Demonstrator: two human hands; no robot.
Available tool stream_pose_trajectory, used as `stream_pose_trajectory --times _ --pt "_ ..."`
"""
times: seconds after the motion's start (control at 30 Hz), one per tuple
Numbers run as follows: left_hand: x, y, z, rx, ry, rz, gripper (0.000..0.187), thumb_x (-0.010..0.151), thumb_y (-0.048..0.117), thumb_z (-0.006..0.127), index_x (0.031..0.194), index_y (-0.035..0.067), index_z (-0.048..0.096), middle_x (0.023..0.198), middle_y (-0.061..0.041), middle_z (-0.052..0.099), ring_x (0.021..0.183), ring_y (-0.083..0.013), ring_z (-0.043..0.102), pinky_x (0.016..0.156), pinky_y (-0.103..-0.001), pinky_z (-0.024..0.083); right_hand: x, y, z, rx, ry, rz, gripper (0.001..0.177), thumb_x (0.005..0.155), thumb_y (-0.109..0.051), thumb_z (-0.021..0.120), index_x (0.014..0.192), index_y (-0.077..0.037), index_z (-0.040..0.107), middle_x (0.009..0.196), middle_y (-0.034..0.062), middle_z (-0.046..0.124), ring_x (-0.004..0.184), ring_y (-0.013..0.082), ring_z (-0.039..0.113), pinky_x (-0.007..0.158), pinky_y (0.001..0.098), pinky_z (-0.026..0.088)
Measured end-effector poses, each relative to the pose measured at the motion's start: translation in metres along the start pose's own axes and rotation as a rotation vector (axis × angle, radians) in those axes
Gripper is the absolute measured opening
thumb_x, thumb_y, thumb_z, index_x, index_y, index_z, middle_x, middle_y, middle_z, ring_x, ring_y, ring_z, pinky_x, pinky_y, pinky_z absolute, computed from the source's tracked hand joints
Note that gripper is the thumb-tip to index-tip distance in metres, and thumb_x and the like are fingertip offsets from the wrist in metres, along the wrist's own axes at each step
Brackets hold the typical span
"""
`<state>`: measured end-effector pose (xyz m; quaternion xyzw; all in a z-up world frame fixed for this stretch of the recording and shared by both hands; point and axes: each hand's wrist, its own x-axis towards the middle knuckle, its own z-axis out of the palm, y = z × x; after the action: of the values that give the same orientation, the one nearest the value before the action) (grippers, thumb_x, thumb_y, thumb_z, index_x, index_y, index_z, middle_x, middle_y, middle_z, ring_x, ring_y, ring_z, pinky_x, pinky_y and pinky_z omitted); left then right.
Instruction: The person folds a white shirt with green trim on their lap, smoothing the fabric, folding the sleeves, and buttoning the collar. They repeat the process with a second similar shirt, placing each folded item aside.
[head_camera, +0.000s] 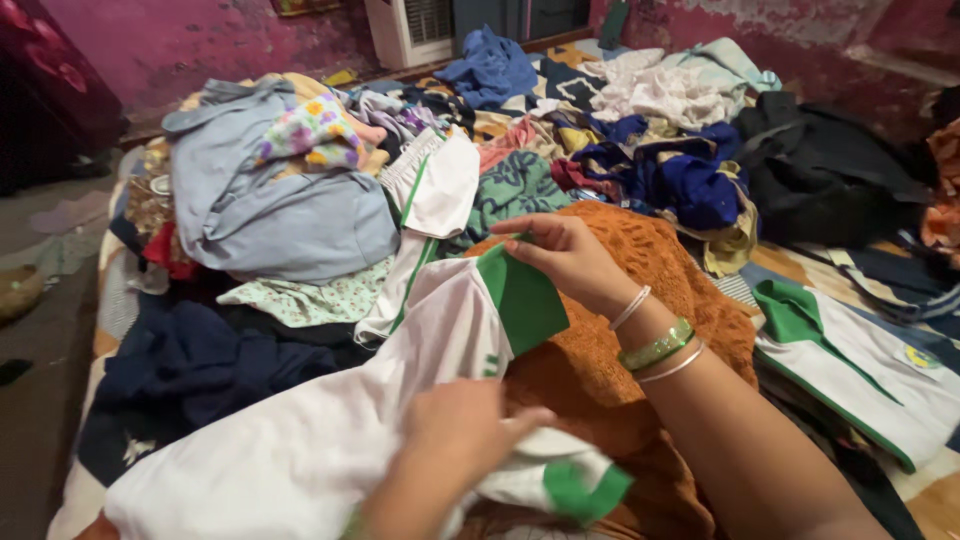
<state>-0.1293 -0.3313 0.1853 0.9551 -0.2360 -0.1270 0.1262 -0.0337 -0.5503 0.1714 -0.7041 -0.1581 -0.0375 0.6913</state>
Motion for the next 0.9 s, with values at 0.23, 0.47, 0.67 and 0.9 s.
stream_pose_trajectory --times 0.23,0.47,0.67,0.9 --pt "-0.085 -0.105 -0.106 0.162 0.331 -0.445 0.015 0.085 0.029 0.065 0.092 0.019 0.071 0.091 -0.012 0.076 0.093 -0.0370 0.073 0.080 -0.052 0.057 0.000 -0.013 0.025 -0.045 -0.045 -0.343 0.025 0.105 -0.012 0.062 0.128 -0.004 0.071 0.108 0.0085 0.079 0.103 0.0150 0.075 0.096 0.0278 0.058" --pt "-0.120 -0.107 -0.151 -0.183 0.710 -0.092 0.017 0.079 0.018 0.068 0.092 0.007 0.065 0.086 -0.015 0.069 0.076 -0.0333 0.066 0.071 -0.044 0.051 0.008 -0.006 0.102 -0.686 -0.459 -0.407 0.096 0.071 -0.013 0.091 0.153 -0.010 0.041 0.151 0.0210 0.042 0.134 0.0282 0.045 0.105 0.0380 0.047" --pt "-0.113 -0.128 -0.153 -0.209 0.928 0.171 0.011 0.081 0.008 0.065 0.092 0.005 0.063 0.092 -0.013 0.068 0.087 -0.0272 0.066 0.078 -0.038 0.051 0.000 0.016 0.146 -0.520 -0.298 -0.150 0.041 0.084 -0.005 0.068 0.124 -0.008 0.073 0.111 0.0051 0.079 0.101 0.0139 0.073 0.088 0.0287 0.058" --pt "-0.155 -0.199 -0.202 -0.537 0.840 0.079 0.028 0.080 0.007 0.074 0.107 0.010 0.071 0.097 -0.008 0.074 0.081 -0.0156 0.070 0.071 -0.031 0.056 -0.038 -0.119 0.057 0.177 -0.630 -0.136 0.074 0.088 0.005 0.067 0.154 -0.011 0.038 0.127 0.0215 0.070 0.112 0.0328 0.072 0.093 0.0440 0.057"
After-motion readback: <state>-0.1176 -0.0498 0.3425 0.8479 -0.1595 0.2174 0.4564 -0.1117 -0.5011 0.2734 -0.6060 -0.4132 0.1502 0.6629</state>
